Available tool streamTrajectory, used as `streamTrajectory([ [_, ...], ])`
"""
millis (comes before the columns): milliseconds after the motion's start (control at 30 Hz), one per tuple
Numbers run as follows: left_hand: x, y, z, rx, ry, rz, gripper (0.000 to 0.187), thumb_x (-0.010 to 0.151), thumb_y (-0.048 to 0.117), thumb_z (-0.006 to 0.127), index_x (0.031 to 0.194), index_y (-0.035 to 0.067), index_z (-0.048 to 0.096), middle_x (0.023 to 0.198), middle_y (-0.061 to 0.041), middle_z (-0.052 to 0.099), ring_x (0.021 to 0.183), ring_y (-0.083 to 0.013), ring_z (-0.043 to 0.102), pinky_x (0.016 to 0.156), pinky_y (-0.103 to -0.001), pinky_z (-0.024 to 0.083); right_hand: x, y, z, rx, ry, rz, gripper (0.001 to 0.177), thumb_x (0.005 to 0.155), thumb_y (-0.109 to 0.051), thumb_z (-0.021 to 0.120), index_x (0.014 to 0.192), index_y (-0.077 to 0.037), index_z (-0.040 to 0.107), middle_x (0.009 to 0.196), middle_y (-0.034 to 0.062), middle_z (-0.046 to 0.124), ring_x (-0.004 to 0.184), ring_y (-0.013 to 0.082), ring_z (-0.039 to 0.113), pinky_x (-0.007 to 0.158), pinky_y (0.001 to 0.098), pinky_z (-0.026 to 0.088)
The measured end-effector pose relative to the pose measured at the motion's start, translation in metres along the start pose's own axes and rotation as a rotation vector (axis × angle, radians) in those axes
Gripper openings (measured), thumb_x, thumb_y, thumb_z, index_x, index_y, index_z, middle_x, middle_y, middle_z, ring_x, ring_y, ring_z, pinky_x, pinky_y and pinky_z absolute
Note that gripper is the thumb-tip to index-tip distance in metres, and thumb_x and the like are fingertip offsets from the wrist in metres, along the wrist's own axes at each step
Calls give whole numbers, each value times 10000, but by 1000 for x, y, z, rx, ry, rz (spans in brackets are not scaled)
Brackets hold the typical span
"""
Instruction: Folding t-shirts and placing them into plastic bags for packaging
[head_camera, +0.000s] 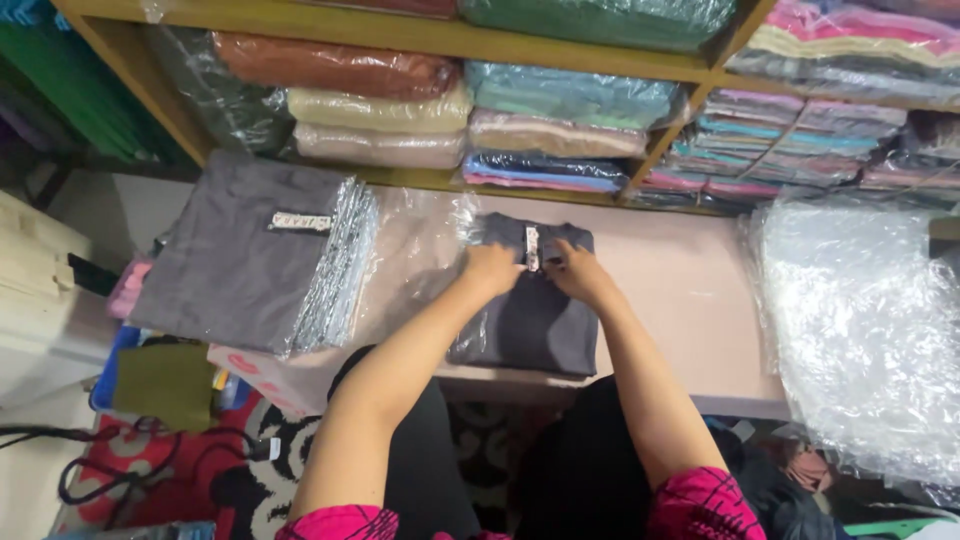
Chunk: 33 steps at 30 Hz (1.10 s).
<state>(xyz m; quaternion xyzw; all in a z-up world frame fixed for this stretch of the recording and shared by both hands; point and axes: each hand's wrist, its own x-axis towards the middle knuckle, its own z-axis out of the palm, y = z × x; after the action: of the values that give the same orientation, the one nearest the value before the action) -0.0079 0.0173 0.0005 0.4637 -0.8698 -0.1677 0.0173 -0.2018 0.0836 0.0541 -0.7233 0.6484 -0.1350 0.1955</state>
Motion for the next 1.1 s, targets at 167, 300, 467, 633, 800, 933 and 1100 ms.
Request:
streamTrajectory([
  [167, -3, -45, -11, 41, -79, -350, 656, 987, 490, 554, 1312, -79, 524, 1222, -290, 668, 1147, -447, 676, 934, -652, 497, 5, -36, 17, -497, -23, 54, 535, 959, -339, 654, 1458, -465, 509, 1351, 113, 537, 1182, 350, 659, 846, 533, 626],
  [300, 2, -54, -14, -51, -26, -387, 637, 957, 448, 642, 1258, -106, 546, 1166, -277, 689, 1112, -447, 696, 892, -610, 555, 22, -12, 35, -487, -25, 51, 552, 946, -333, 651, 1455, -497, 516, 1297, 94, 564, 1146, 332, 663, 811, 550, 628],
  [467, 6, -40, -16, -136, 95, -367, 683, 882, 416, 773, 1239, -112, 526, 1119, -287, 655, 1081, -480, 686, 876, -581, 589, 17, 12, 24, -63, 149, 94, 645, 894, -379, 740, 1484, -351, 479, 1285, 202, 520, 1259, 493, 571, 966, 606, 563],
  [633, -2, -29, -23, -138, 83, -374, 680, 887, 467, 748, 1195, -109, 558, 1102, -274, 692, 1089, -461, 701, 905, -545, 580, 17, 38, 15, -123, 108, 401, 791, 932, -539, 681, 1543, -160, 350, 1377, 264, 463, 1328, 503, 457, 989, 671, 500],
  [800, 0, -39, -8, -230, 48, -333, 612, 891, 400, 746, 1148, -147, 653, 1080, -296, 725, 1111, -463, 701, 918, -546, 581, 22, 45, 30, -102, 35, 668, 855, 915, -602, 684, 1537, -178, 279, 1403, 235, 451, 1342, 458, 434, 984, 718, 456],
  [933, 1, -37, -8, -339, 94, -321, 563, 834, 310, 788, 1218, -75, 643, 1148, -301, 706, 1158, -449, 678, 943, -527, 581, 18, 28, 29, -51, 27, 584, 891, 900, -535, 744, 1479, -62, 260, 1338, 278, 552, 1305, 475, 543, 1047, 715, 407],
  [1100, -22, -14, -51, -520, 155, -290, 830, 747, 223, 875, 1437, -32, 490, 1320, -370, 608, 1263, -488, 595, 1030, -534, 546, 21, 38, 24, -17, 48, 523, 814, 830, -547, 813, 1272, 25, 439, 1235, 265, 686, 1251, 428, 629, 1120, 652, 363],
])
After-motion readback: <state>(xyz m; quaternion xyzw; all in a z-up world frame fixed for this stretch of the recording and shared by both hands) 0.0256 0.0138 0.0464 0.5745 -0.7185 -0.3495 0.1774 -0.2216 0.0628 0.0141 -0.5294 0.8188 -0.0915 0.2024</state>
